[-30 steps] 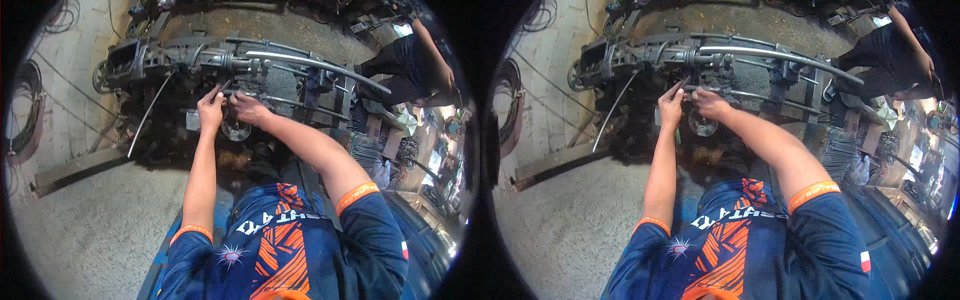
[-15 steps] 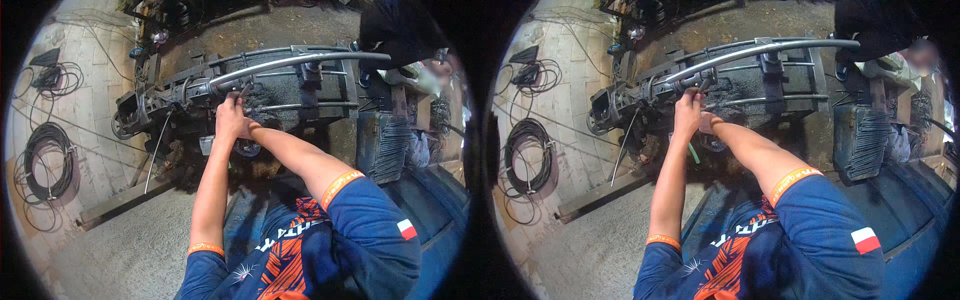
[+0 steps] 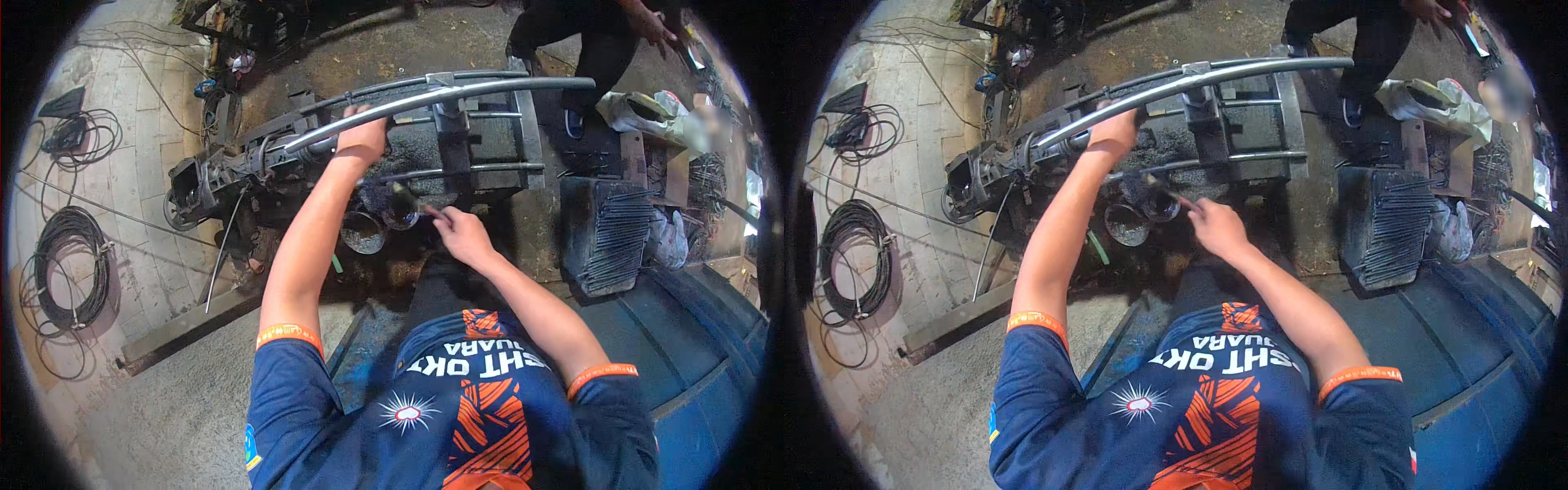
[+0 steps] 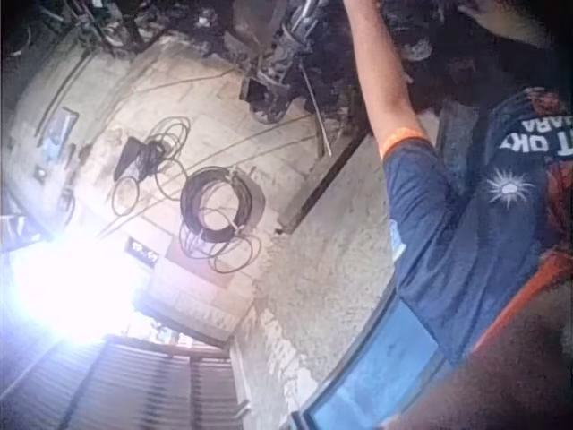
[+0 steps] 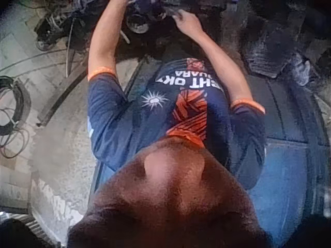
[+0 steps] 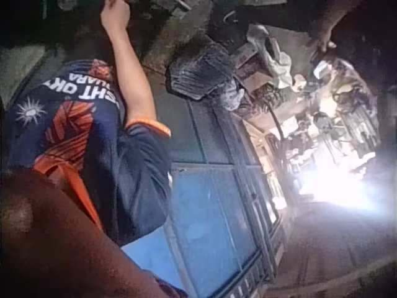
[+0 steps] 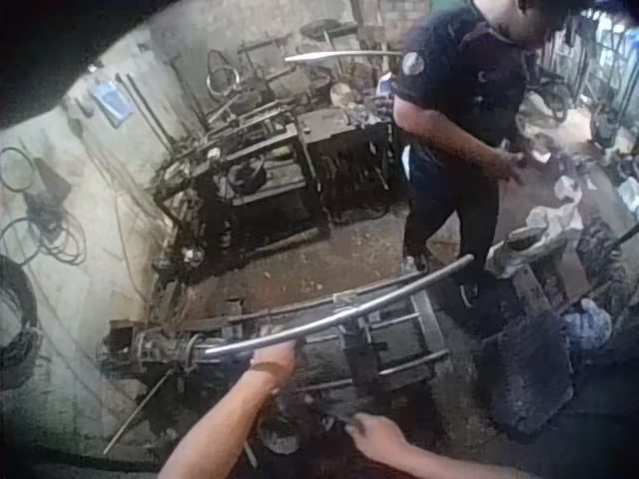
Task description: The person operates a lathe machine to process and shape a metal rod, checking the results and organizing finished pieces.
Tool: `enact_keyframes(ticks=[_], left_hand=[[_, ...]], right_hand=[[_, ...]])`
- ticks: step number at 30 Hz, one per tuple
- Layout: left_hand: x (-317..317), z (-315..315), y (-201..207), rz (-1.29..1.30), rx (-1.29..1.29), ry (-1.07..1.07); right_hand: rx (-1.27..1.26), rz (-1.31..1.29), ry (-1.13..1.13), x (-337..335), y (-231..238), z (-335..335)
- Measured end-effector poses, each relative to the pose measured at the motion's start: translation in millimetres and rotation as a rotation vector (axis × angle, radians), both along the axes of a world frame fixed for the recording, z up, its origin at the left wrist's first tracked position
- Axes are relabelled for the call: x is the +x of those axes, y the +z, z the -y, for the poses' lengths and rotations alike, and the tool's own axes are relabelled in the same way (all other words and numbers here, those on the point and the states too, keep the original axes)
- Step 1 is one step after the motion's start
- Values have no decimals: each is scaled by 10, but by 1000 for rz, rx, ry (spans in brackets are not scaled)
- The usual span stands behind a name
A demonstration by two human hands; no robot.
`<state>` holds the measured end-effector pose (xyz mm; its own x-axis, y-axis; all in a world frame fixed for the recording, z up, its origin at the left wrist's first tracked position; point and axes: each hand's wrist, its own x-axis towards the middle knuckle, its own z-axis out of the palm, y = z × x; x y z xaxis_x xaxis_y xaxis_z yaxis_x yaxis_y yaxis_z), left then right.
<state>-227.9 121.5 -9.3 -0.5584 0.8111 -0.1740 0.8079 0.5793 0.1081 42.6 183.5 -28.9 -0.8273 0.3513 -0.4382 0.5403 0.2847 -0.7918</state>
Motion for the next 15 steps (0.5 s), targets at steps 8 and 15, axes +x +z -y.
enact_keyframes(ticks=[8,15], left_hand=[[-316,-163,-149,-91,-147,-224],[-368,-277,-211,45,7,-283]], right_hand=[[-201,-62,-285,436,-205,-322],[-138,-356,-671,205,-94,-373]])
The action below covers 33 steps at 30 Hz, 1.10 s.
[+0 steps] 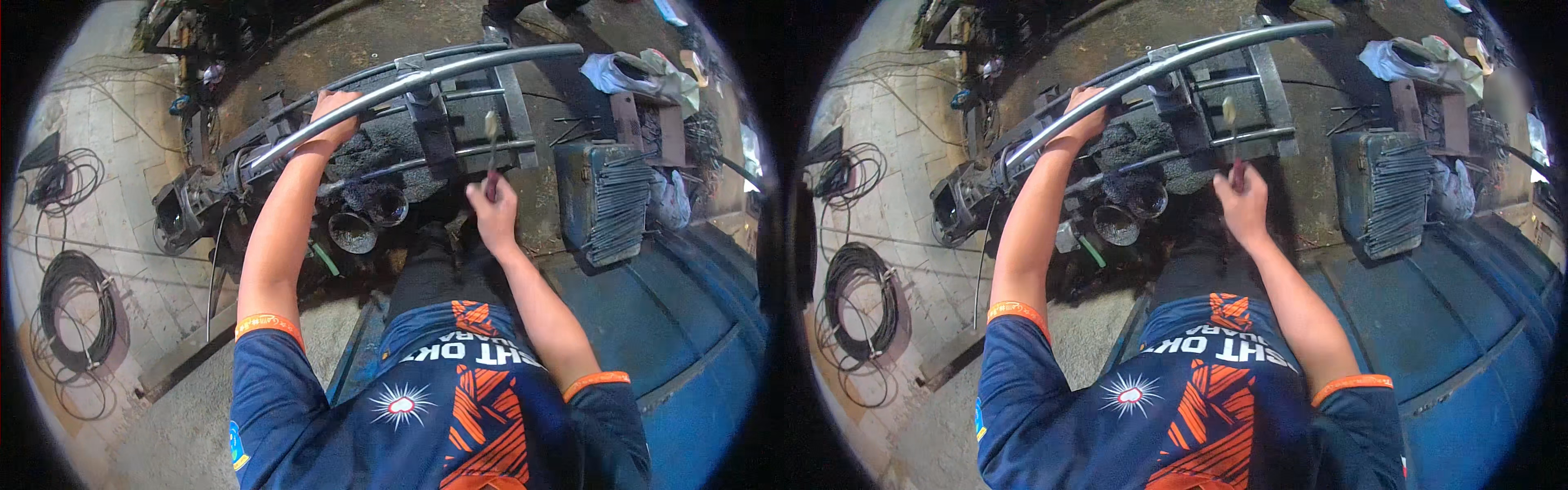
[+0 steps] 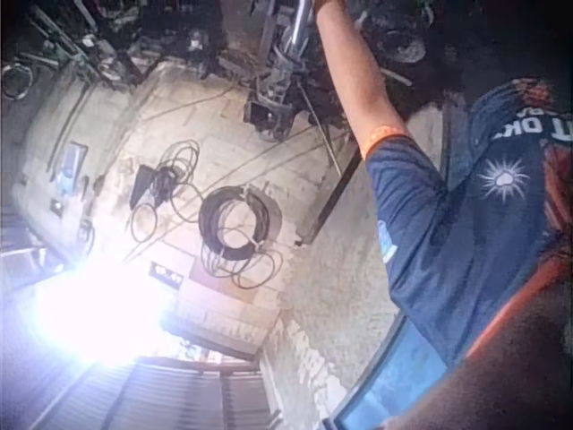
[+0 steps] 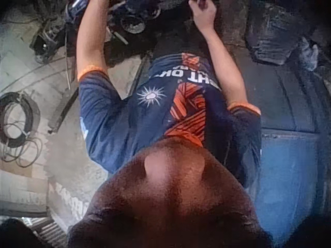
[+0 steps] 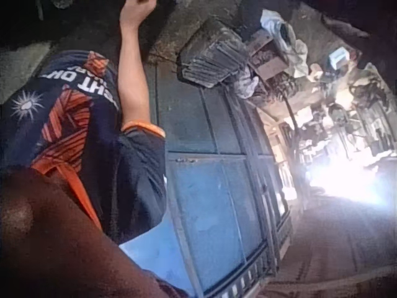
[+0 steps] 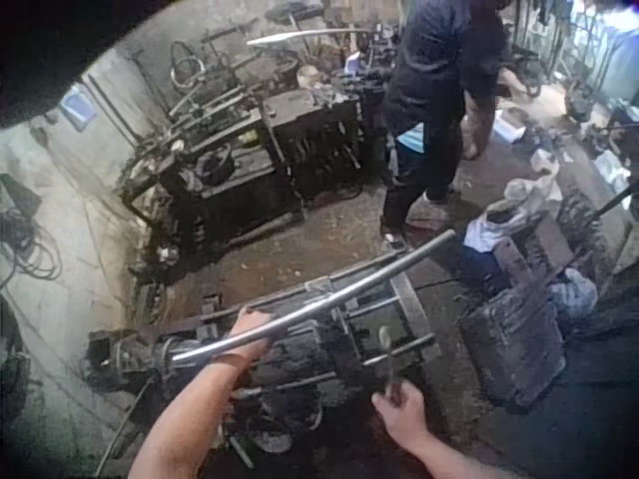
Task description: The person operates a lathe machine to process and shape a metal rod, checking the results and organizing finished pieces.
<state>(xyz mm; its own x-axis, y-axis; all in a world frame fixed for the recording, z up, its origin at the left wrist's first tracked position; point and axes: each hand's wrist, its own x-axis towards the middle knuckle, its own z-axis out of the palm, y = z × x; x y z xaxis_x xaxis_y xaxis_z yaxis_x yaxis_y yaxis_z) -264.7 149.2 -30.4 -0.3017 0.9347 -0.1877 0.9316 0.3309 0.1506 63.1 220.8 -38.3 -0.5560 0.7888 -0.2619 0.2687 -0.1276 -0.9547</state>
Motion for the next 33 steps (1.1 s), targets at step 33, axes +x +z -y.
enact_keyframes(ticks=[33], left_hand=[[288,-775,26,655,-124,281]], right_hand=[[-571,-515,-674,-635,392,-2690]])
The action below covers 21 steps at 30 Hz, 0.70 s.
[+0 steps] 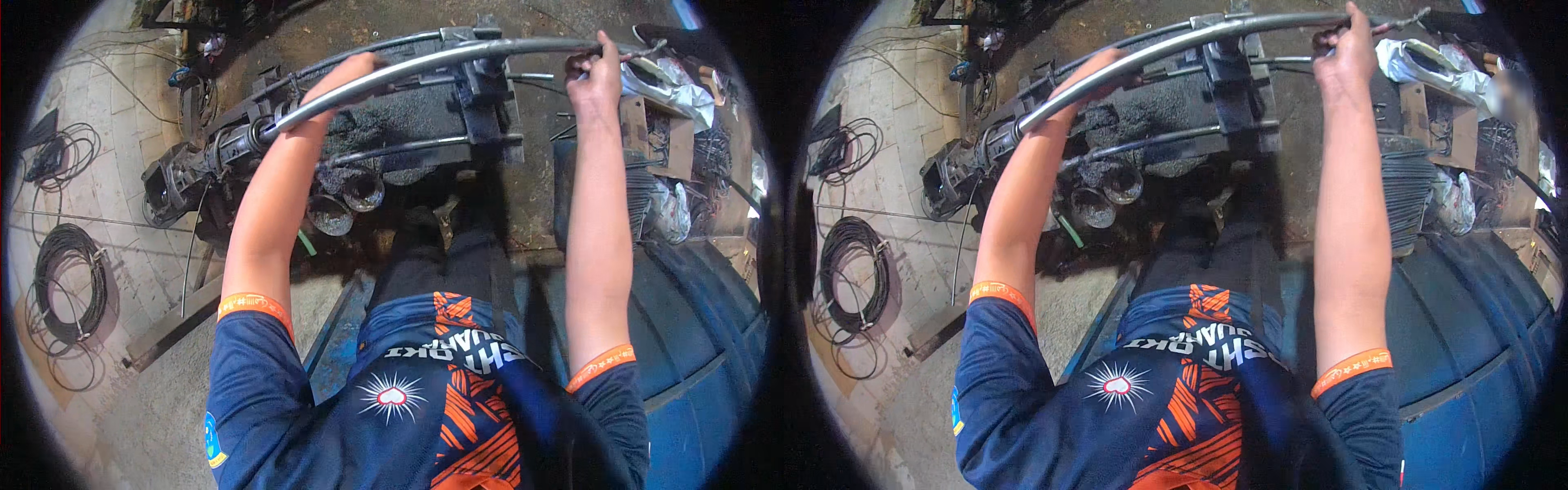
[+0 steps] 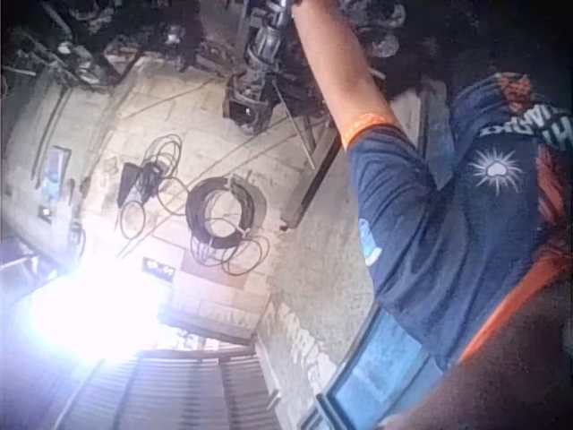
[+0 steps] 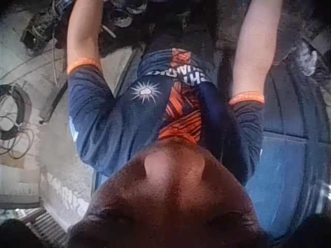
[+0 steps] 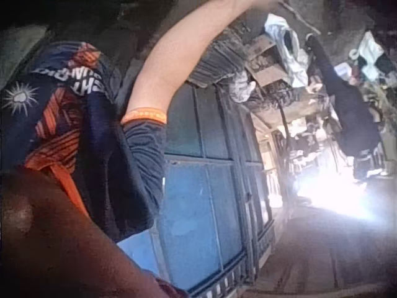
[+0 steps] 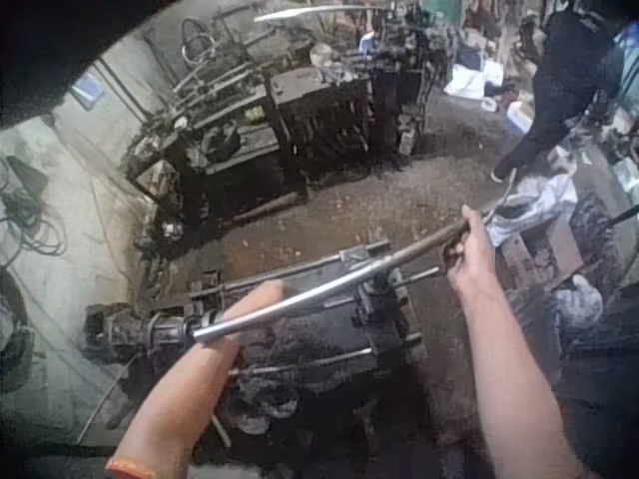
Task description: The person operates a lathe machine to process and shape a metal rod, checking the results and organizing finished pieces.
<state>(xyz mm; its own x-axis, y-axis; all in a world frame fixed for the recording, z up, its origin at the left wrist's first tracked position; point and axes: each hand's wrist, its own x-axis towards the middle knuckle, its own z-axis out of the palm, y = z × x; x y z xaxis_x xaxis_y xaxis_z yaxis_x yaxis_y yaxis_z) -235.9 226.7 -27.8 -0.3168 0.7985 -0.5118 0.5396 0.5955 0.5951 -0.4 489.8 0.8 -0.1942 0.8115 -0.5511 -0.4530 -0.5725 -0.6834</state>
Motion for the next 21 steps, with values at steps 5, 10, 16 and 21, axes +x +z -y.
enact_keyframes(ticks=[5,10,16,21], left_hand=[[-284,79,-398,-4,-36,-69],[-343,206,-411,119,31,-62],[-173,242,-318,95,172,3],[-100,250,-381,52,198,23]], right_hand=[[113,56,0,130,269,347],[354,240,93,646,17,1399],[487,563,489,808,-532,2721],[576,699,711,552,-721,2815]])
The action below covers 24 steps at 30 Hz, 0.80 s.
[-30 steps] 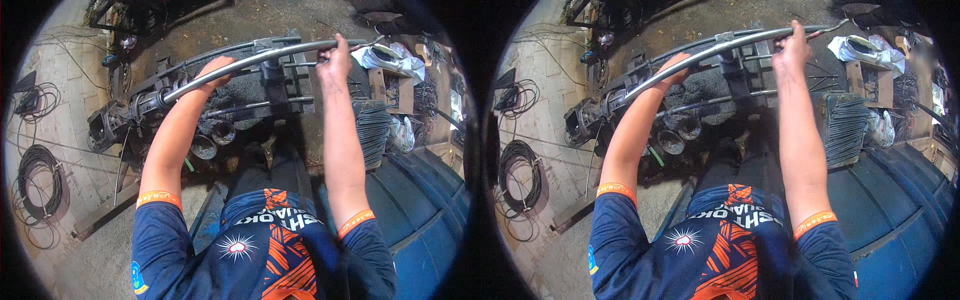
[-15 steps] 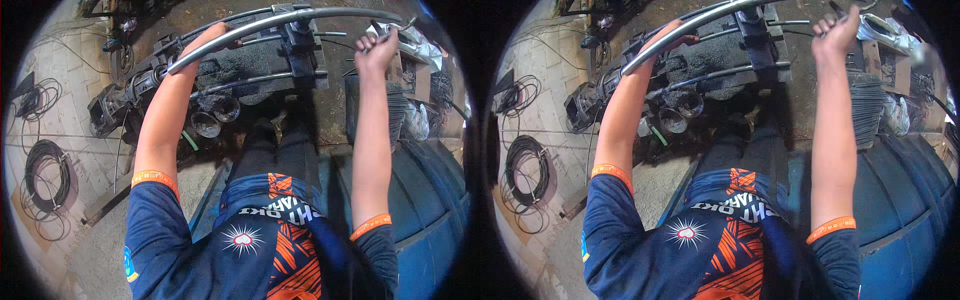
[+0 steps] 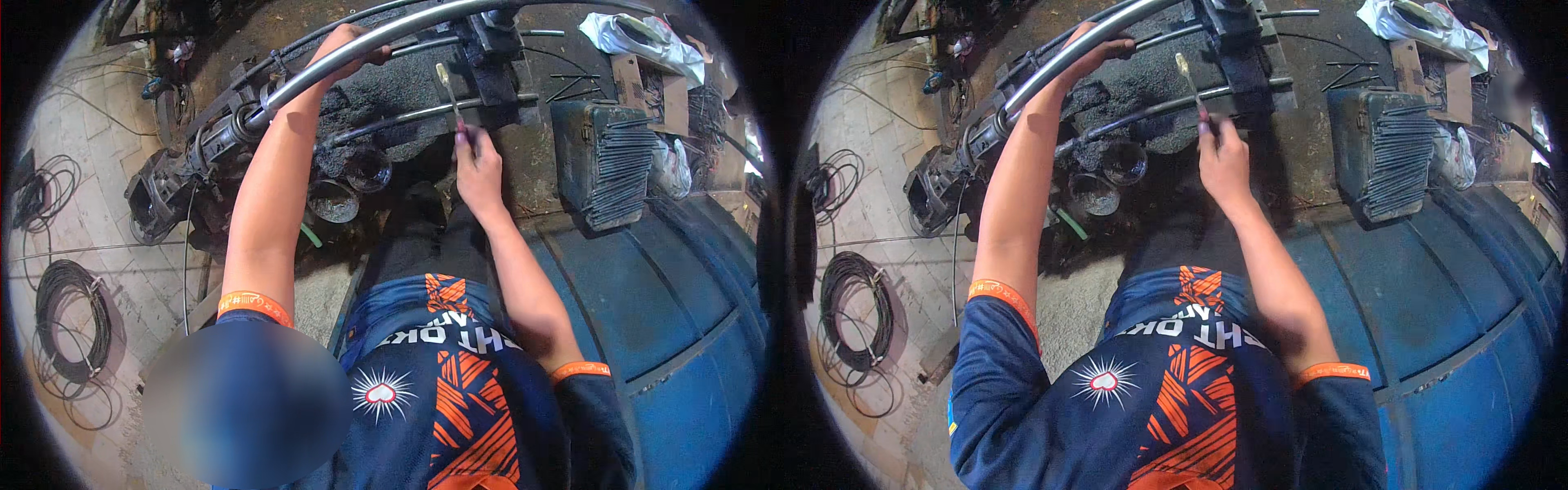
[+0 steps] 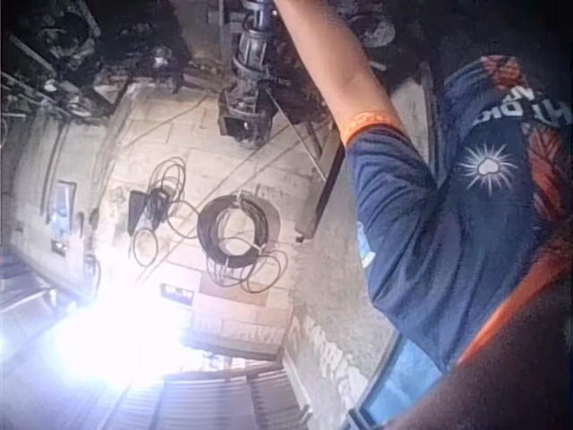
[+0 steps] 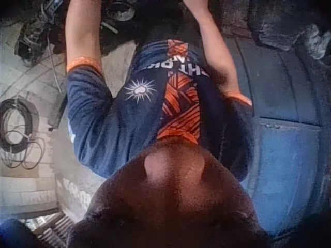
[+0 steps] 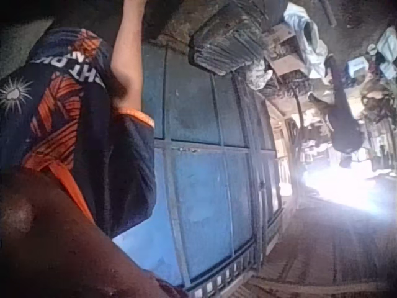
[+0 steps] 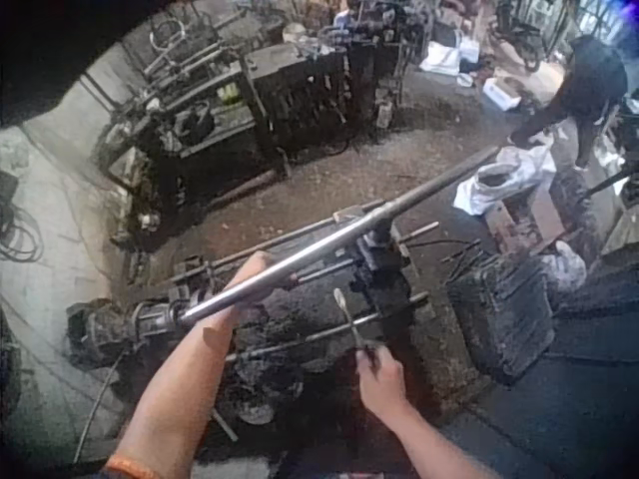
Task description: The person operates a lathe machine to process and shape a metal rod, checking the results and organizing finished pieces.
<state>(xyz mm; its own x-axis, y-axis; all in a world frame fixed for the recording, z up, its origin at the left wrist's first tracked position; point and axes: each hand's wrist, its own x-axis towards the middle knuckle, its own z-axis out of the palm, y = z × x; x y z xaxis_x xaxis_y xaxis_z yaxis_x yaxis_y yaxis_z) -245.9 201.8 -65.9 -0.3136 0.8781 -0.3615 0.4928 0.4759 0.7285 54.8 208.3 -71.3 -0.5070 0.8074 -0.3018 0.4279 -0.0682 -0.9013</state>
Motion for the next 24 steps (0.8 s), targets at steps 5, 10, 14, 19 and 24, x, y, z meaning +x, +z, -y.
enact_keyframes(ticks=[5,10,14,19,24], left_hand=[[-220,125,-215,96,96,14],[-82,54,15,216,77,16],[-371,133,-73,326,89,-87],[-193,53,37,382,126,73],[-104,28,161,213,-145,192]], right_hand=[[4,40,90,-179,-49,-46],[33,14,92,-277,74,-78],[32,-29,129,-387,86,35],[6,-7,118,-372,59,78],[-52,66,122,-382,63,86]])
